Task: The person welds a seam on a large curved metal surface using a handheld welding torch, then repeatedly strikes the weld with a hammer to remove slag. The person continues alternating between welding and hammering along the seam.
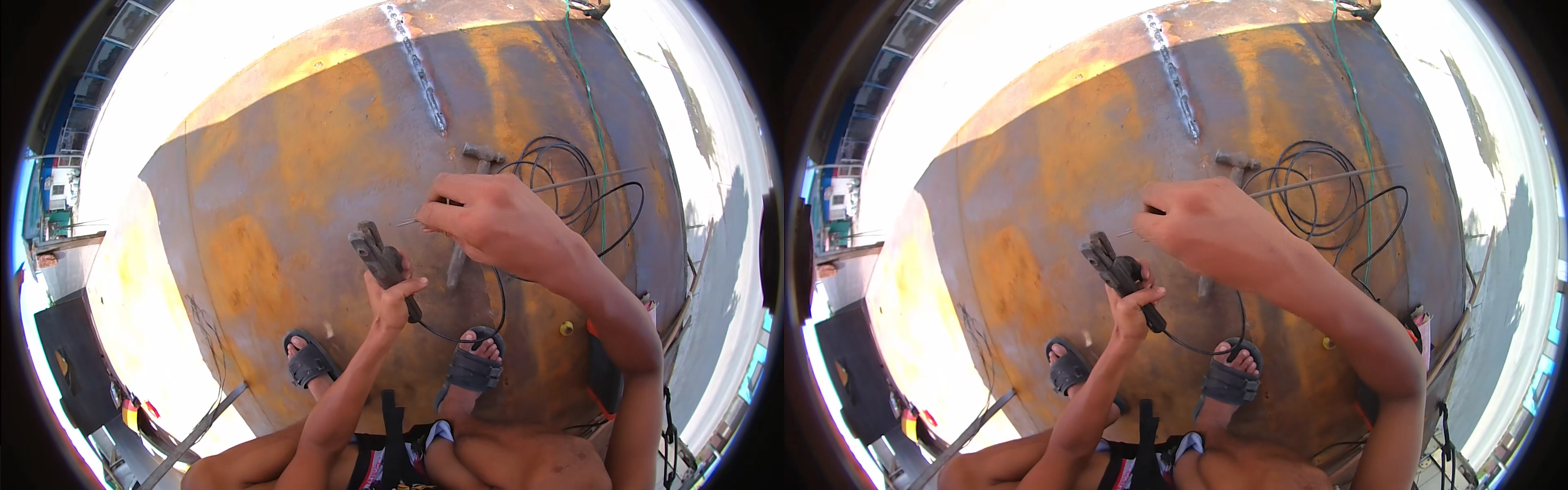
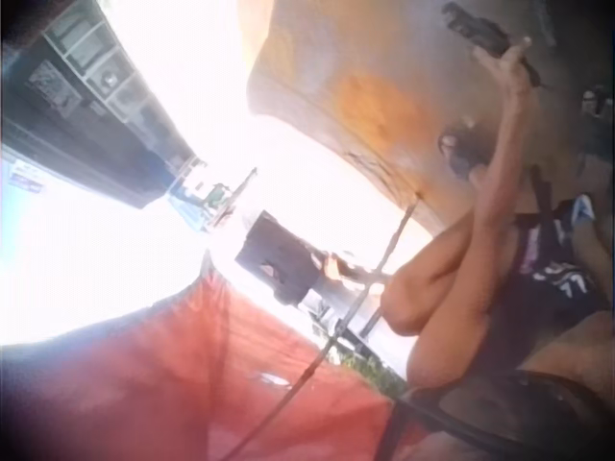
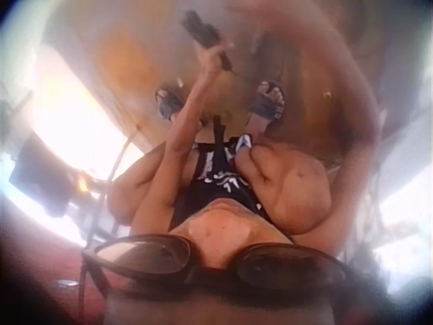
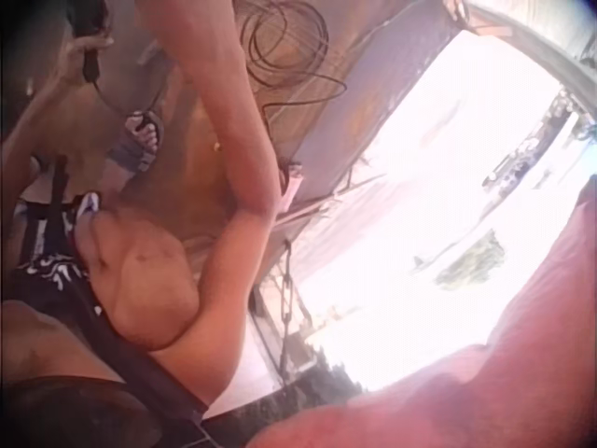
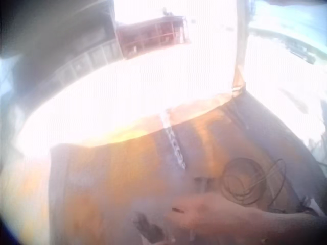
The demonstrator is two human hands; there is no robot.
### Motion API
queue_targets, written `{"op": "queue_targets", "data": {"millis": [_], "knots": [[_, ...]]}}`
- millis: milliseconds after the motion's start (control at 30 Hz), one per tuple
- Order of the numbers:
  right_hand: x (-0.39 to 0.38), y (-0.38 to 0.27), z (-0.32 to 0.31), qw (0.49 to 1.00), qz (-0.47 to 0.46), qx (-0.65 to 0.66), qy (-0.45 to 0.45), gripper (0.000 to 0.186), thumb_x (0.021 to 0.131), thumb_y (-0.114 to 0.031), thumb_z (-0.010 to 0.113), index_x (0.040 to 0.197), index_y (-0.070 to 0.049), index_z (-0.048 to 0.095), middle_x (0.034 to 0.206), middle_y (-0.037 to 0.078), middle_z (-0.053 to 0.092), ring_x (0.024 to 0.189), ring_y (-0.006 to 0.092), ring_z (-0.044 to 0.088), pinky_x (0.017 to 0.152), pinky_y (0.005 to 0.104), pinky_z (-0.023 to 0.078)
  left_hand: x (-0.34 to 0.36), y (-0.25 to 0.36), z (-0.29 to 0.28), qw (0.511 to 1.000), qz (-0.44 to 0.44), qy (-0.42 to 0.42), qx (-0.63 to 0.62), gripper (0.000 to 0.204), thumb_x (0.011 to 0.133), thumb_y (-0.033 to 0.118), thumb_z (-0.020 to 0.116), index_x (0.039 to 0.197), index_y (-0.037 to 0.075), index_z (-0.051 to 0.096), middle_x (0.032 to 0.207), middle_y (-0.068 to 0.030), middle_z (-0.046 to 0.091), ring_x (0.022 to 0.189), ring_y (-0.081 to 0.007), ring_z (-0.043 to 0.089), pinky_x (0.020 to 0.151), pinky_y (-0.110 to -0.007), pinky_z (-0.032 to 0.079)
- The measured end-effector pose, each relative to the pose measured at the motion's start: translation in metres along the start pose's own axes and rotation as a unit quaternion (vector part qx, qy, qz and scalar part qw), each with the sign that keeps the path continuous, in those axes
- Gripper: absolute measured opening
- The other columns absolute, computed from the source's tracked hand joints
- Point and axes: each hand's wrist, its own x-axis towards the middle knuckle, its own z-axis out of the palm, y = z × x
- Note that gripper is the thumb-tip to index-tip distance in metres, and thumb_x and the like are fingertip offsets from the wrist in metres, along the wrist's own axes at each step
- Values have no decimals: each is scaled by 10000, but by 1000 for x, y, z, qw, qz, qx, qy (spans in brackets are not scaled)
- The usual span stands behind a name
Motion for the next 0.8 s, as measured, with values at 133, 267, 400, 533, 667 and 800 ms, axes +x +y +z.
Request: {"op": "queue_targets", "data": {"millis": [133,267,400,533,667,800], "knots": [[14,-5,14,999,-31,-27,22,109,821,-47,699,893,21,653,989,152,631,918,350,711,794,435,601,-7,-4,6,999,-16,23,-19,319,678,-13,767,948,29,604,767,-5,520,646,-140,527,592,-308,455],[20,-10,17,996,-59,-58,23,201,848,-40,692,1040,16,675,1045,127,631,985,325,707,825,414,591,-8,-5,4,999,-20,14,-35,305,682,-9,759,942,26,602,765,-7,527,638,-143,530,588,-308,453],[24,-12,28,994,-74,-63,42,131,837,-76,710,941,-17,658,959,122,657,957,302,726,811,400,613,-10,-2,11,999,-34,22,-31,292,689,-10,751,936,25,600,761,-6,524,634,-141,527,586,-306,447],[26,-15,29,997,-68,-40,24,238,855,-88,714,1066,-27,624,927,120,676,921,313,740,787,409,613,-10,-4,10,999,-32,12,-35,309,695,-58,725,962,26,593,787,-25,532,629,-157,536,575,-313,449],[27,-15,24,997,-64,-26,-26,299,872,-100,717,1137,-42,591,914,116,682,892,322,746,770,422,612,-10,-6,12,999,-39,4,-30,351,707,-142,681,998,23,576,835,-57,538,615,-178,542,550,-325,453],[27,-9,26,995,-84,-56,-13,293,883,-109,708,1150,-61,598,917,104,683,885,312,745,764,425,608,-12,-8,14,999,-42,11,-18,311,724,-120,688,981,22,584,854,-54,541,602,-169,543,550,-318,446]]}}
